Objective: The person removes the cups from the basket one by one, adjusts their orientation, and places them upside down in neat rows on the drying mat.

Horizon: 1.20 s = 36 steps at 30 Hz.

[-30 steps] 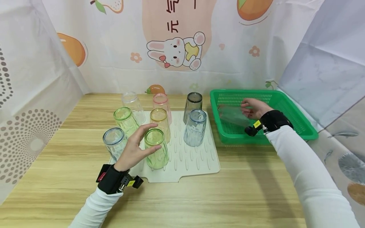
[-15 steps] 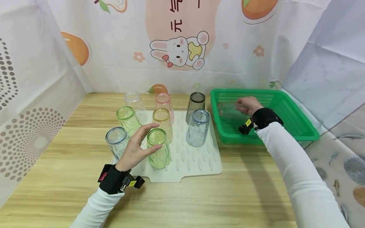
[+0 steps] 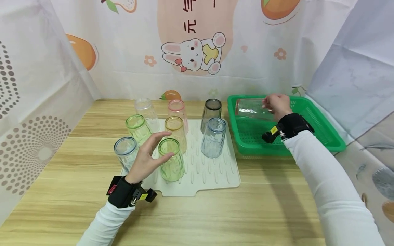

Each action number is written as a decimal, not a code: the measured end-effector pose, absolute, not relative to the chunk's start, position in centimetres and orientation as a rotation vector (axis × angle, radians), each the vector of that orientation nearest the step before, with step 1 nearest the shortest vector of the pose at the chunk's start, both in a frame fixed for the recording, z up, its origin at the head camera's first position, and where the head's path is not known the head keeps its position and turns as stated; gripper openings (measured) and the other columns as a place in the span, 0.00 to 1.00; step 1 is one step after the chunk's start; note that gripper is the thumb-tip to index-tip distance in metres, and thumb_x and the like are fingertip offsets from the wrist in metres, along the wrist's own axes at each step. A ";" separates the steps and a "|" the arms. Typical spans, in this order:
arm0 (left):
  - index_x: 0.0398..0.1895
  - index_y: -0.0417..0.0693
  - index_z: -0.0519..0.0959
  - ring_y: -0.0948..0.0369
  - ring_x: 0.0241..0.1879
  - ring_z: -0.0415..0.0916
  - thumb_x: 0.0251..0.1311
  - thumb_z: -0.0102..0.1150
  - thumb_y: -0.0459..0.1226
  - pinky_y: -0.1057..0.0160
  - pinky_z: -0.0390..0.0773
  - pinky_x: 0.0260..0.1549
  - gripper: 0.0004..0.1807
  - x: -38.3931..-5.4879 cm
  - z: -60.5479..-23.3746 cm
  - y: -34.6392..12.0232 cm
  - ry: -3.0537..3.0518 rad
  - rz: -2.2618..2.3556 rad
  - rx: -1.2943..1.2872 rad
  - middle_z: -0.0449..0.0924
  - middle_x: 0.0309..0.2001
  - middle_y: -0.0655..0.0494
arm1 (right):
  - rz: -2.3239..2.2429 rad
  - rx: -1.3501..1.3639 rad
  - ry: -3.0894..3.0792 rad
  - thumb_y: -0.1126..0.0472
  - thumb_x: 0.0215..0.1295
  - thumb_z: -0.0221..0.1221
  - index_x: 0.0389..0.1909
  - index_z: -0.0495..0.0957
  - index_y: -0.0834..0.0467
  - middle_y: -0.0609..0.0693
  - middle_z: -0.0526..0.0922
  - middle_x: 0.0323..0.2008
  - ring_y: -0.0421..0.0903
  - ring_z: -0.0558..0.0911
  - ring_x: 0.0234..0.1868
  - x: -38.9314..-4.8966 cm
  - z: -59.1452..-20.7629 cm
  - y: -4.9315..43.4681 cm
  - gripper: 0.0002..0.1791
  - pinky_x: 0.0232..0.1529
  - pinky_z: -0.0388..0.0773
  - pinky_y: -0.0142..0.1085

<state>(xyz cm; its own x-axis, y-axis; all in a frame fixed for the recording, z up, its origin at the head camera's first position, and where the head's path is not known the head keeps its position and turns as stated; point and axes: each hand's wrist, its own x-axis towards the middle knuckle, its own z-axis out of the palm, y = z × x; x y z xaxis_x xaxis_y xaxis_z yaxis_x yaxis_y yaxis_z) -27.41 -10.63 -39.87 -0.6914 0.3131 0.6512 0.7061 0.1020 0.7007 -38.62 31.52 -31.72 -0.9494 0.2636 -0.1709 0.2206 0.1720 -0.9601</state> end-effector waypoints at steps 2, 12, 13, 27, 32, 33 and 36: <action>0.59 0.33 0.69 0.49 0.61 0.67 0.48 0.70 0.23 0.55 0.63 0.64 0.33 -27.9 -40.6 -10.7 -2.042 -1.626 -1.000 0.72 0.56 0.38 | 2.019 -0.440 -2.280 0.70 0.68 0.41 0.29 0.81 0.53 0.40 0.81 0.26 0.37 0.77 0.26 -38.2 -30.7 31.3 0.20 0.23 0.69 0.28; 0.55 0.22 0.68 0.41 0.60 0.66 0.49 0.66 0.18 0.53 0.60 0.65 0.29 -26.7 -37.8 -10.3 -2.021 -1.652 -0.943 0.72 0.53 0.29 | 2.250 -0.189 -2.058 0.71 0.69 0.38 0.35 0.73 0.61 0.49 0.81 0.30 0.43 0.77 0.25 -35.4 -27.3 27.0 0.14 0.25 0.71 0.29; 0.55 0.21 0.68 0.40 0.60 0.66 0.49 0.65 0.18 0.53 0.60 0.65 0.28 -26.4 -37.4 -10.2 -2.020 -1.653 -0.936 0.71 0.53 0.28 | 2.266 -0.162 -2.055 0.71 0.69 0.38 0.35 0.72 0.61 0.49 0.80 0.30 0.43 0.77 0.26 -35.1 -27.0 26.4 0.13 0.26 0.71 0.29; 0.61 0.28 0.66 0.46 0.64 0.64 0.43 0.69 0.18 0.52 0.58 0.66 0.38 -28.3 -38.2 -8.8 -1.821 -1.691 -0.992 0.69 0.59 0.32 | 2.473 0.100 -1.989 0.74 0.61 0.35 0.26 0.71 0.61 0.51 0.78 0.26 0.44 0.72 0.21 -31.6 -25.9 19.4 0.16 0.26 0.70 0.31; 0.65 0.33 0.65 0.50 0.65 0.63 0.42 0.75 0.26 0.52 0.61 0.64 0.43 -28.5 -37.5 -8.4 -1.873 -1.596 -1.052 0.69 0.62 0.38 | 2.503 0.221 -2.048 0.73 0.60 0.34 0.24 0.70 0.60 0.51 0.78 0.25 0.44 0.71 0.22 -30.4 -26.3 17.6 0.16 0.28 0.71 0.31; 0.66 0.33 0.65 0.51 0.65 0.63 0.41 0.75 0.27 0.51 0.61 0.64 0.44 -28.6 -37.4 -8.3 -1.879 -1.578 -1.057 0.69 0.62 0.39 | 2.503 0.244 -2.062 0.73 0.61 0.34 0.24 0.70 0.60 0.51 0.78 0.26 0.45 0.71 0.23 -30.2 -26.3 17.2 0.16 0.28 0.71 0.31; 0.67 0.34 0.63 0.51 0.66 0.62 0.38 0.77 0.27 0.49 0.62 0.64 0.48 -28.6 -37.1 -8.2 -1.870 -1.569 -1.081 0.68 0.64 0.42 | 2.496 0.287 -2.105 0.72 0.61 0.34 0.24 0.69 0.60 0.51 0.77 0.25 0.45 0.70 0.23 -29.6 -26.6 16.3 0.16 0.29 0.70 0.31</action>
